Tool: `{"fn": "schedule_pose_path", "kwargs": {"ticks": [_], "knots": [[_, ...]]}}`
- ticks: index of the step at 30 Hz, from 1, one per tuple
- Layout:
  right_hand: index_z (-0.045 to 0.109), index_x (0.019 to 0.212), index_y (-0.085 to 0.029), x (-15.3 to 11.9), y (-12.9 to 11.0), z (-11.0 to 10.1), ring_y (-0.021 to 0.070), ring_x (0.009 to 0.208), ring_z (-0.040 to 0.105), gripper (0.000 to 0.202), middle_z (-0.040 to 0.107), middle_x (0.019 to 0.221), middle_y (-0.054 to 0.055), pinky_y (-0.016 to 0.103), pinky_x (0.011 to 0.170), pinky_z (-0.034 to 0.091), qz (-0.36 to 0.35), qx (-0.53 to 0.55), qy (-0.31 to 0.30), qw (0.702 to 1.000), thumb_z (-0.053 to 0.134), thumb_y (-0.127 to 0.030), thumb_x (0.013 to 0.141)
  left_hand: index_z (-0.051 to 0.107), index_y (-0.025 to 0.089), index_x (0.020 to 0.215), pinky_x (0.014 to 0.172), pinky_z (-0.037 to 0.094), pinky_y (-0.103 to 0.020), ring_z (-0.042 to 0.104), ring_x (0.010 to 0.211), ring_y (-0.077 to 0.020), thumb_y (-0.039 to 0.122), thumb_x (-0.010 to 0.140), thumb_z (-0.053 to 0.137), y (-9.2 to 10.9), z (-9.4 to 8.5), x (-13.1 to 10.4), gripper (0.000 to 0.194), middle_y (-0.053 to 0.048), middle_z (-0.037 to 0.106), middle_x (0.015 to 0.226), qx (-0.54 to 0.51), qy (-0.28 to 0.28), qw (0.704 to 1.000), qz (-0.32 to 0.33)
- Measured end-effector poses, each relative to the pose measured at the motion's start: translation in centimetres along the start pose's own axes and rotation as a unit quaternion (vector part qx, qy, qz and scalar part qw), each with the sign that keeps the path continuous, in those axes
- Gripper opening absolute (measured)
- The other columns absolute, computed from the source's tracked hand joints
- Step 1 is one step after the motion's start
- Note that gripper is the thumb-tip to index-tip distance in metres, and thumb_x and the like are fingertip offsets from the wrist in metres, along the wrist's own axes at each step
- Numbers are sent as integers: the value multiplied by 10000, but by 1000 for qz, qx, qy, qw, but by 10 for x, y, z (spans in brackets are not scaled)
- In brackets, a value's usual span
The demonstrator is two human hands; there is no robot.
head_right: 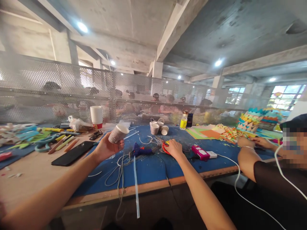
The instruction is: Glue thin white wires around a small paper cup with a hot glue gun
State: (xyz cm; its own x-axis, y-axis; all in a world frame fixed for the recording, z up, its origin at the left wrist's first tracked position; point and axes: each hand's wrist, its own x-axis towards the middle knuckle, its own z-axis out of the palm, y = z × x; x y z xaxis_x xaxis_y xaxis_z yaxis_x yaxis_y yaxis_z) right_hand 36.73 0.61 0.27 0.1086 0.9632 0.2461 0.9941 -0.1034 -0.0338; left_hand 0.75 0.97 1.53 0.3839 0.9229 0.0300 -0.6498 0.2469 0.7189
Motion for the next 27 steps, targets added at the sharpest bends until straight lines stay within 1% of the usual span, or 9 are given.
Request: {"fn": "schedule_pose_path", "kwargs": {"ticks": [2, 6, 9, 13, 16, 20, 22, 24, 27], "knots": [[726, 1106, -171, 2, 5, 3, 288, 1054, 711, 456, 697, 1190, 158, 335, 852, 501, 10, -4, -5, 1000, 531, -555, 957, 670, 143, 1005, 628, 587, -328, 663, 653, -201, 397, 902, 547, 0, 0, 0, 301, -86, 671, 730, -5, -2, 1000, 3], [722, 1142, -163, 5, 9, 4, 278, 1082, 697, 465, 683, 1213, 169, 327, 867, 493, 15, 4, 9, 1000, 526, -546, 963, 672, 143, 992, 617, 581, -323, 657, 643, -198, 400, 905, 545, 1, -1, 0, 300, -81, 667, 727, -3, 4, 1000, 11], [716, 1154, -163, 3, 11, 2, 261, 1093, 688, 443, 678, 1218, 162, 311, 878, 484, 20, 12, 18, 1000, 548, -522, 957, 680, 140, 990, 620, 585, -338, 666, 654, -210, 416, 908, 540, 2, -3, 1, 320, -93, 678, 726, 3, 15, 1000, 6], [704, 1183, -171, 0, 16, 1, 246, 1105, 678, 447, 677, 1226, 159, 293, 883, 474, 27, 16, 23, 999, 537, -520, 959, 696, 146, 1027, 599, 578, -349, 671, 645, -225, 434, 917, 533, 4, -5, 3, 348, -100, 698, 738, 7, 15, 1000, 17], [722, 1155, -181, 0, 20, 3, 255, 1113, 675, 428, 683, 1226, 160, 290, 880, 470, 30, 18, 15, 999, 564, -516, 941, 699, 143, 1039, 608, 577, -349, 675, 655, -227, 446, 910, 556, 4, -5, 2, 359, -111, 714, 766, 0, 12, 1000, 12], [760, 1045, -176, 3, 23, 3, 265, 1065, 691, 385, 712, 1163, 150, 285, 828, 480, 26, 34, -6, 999, 603, -504, 917, 690, 128, 1053, 641, 585, -350, 690, 685, -226, 445, 914, 568, 4, -4, 1, 366, -130, 731, 808, -13, 8, 1000, 1], [767, 989, -176, 3, 23, -1, 261, 1020, 699, 344, 725, 1113, 134, 285, 819, 487, 16, 48, -16, 999, 652, -483, 884, 687, 118, 1063, 656, 587, -350, 698, 701, -227, 443, 923, 561, 4, -4, 0, 375, -145, 738, 833, -17, 0, 1000, -1], [763, 980, -171, 0, 23, -7, 264, 1012, 696, 293, 721, 1110, 125, 303, 851, 492, 7, 62, -11, 998, 708, -424, 844, 686, 113, 1074, 671, 591, -357, 706, 724, -235, 438, 925, 562, 4, -4, 0, 379, -155, 743, 856, -20, -10, 1000, 0], [737, 1051, -136, -6, 15, -23, 315, 1131, 652, 249, 672, 1220, 168, 396, 972, 466, -8, 90, 32, 995, 682, -284, 859, 687, 112, 1082, 693, 593, -367, 714, 751, -246, 445, 920, 571, 4, -5, 0, 389, -161, 747, 870, -22, -21, 1000, 1]]}}
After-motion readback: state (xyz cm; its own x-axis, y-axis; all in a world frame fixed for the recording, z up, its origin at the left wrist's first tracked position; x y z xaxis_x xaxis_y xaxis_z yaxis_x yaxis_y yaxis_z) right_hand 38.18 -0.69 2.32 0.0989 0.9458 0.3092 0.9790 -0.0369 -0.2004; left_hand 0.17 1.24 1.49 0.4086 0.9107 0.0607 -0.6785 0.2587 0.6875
